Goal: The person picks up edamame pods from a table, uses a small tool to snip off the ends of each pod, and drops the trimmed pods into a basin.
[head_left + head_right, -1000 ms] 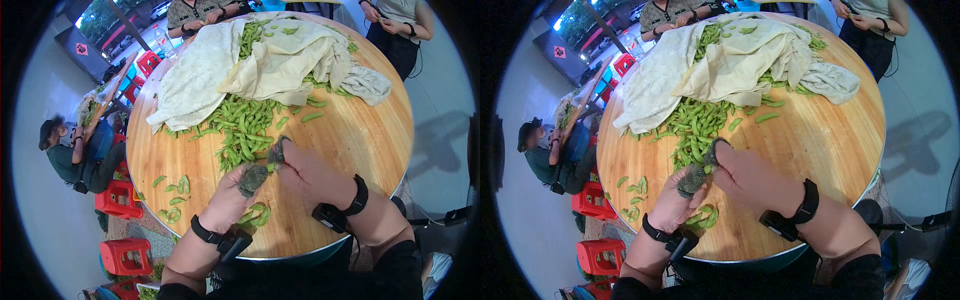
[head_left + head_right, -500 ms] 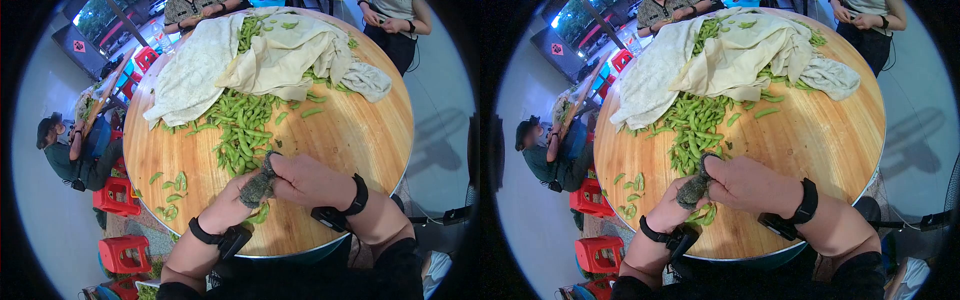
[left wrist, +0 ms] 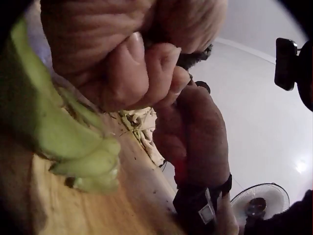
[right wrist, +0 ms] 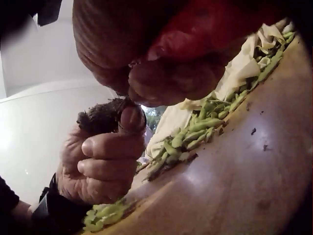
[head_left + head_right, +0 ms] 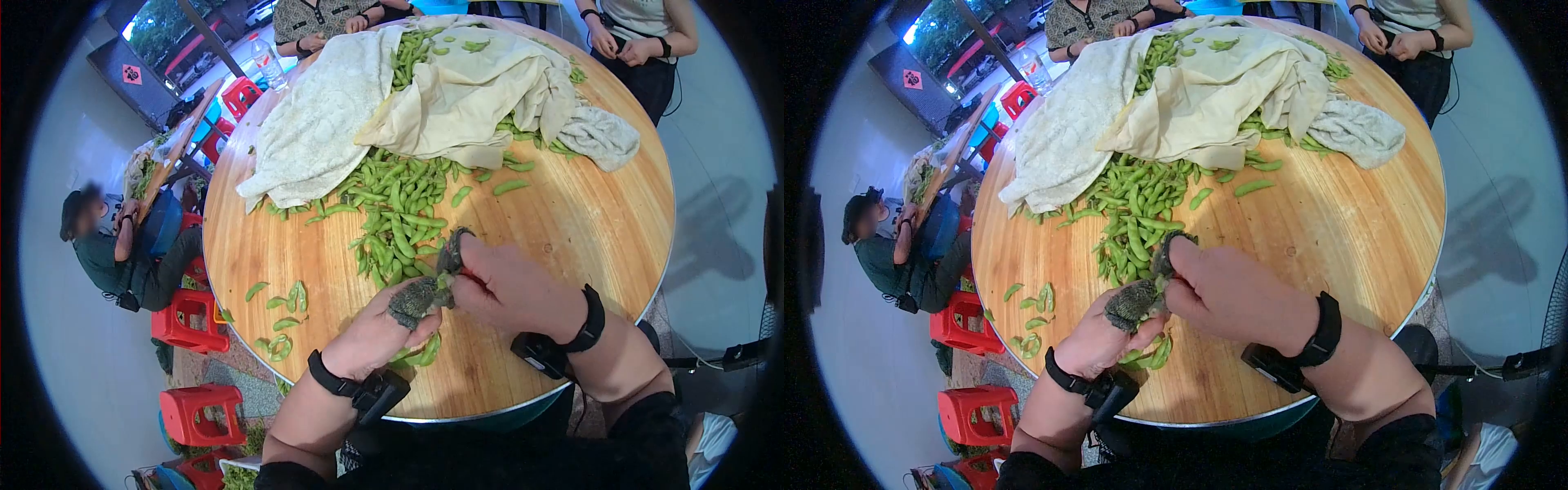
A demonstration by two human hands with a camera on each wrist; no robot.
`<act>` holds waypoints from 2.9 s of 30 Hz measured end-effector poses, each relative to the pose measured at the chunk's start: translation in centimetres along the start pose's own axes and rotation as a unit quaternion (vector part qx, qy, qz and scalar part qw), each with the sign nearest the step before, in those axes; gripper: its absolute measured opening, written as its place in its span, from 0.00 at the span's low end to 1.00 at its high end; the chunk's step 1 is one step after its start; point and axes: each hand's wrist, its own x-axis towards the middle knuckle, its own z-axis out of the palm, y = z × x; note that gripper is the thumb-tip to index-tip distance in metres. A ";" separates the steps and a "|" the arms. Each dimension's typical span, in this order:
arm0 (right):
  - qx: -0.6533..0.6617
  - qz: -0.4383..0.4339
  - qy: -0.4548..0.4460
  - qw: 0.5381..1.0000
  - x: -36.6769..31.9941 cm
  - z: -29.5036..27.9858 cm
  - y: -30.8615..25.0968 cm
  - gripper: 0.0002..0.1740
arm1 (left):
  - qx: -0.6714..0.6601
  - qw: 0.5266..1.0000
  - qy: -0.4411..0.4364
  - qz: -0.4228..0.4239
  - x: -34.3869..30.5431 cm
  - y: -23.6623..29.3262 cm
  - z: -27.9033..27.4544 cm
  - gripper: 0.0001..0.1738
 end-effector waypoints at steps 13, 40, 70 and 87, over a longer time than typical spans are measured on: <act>-0.053 -0.038 0.019 0.998 -0.1 0.1 0.5 0.10 | 0.037 0.996 0.043 0.074 0.7 -1.3 0.1 0.03; 0.103 0.054 -0.054 0.992 -0.2 -0.9 -0.7 0.12 | -0.370 0.921 0.076 0.092 1.2 0.1 -2.9 0.10; 0.172 -0.050 0.070 0.981 1.5 1.7 1.8 0.14 | -0.263 0.964 -0.028 -0.033 1.1 -0.5 -0.9 0.05; 0.066 -0.014 -0.038 0.997 0.9 0.1 1.6 0.12 | 0.118 0.979 0.046 0.159 1.4 -2.4 -1.0 0.09</act>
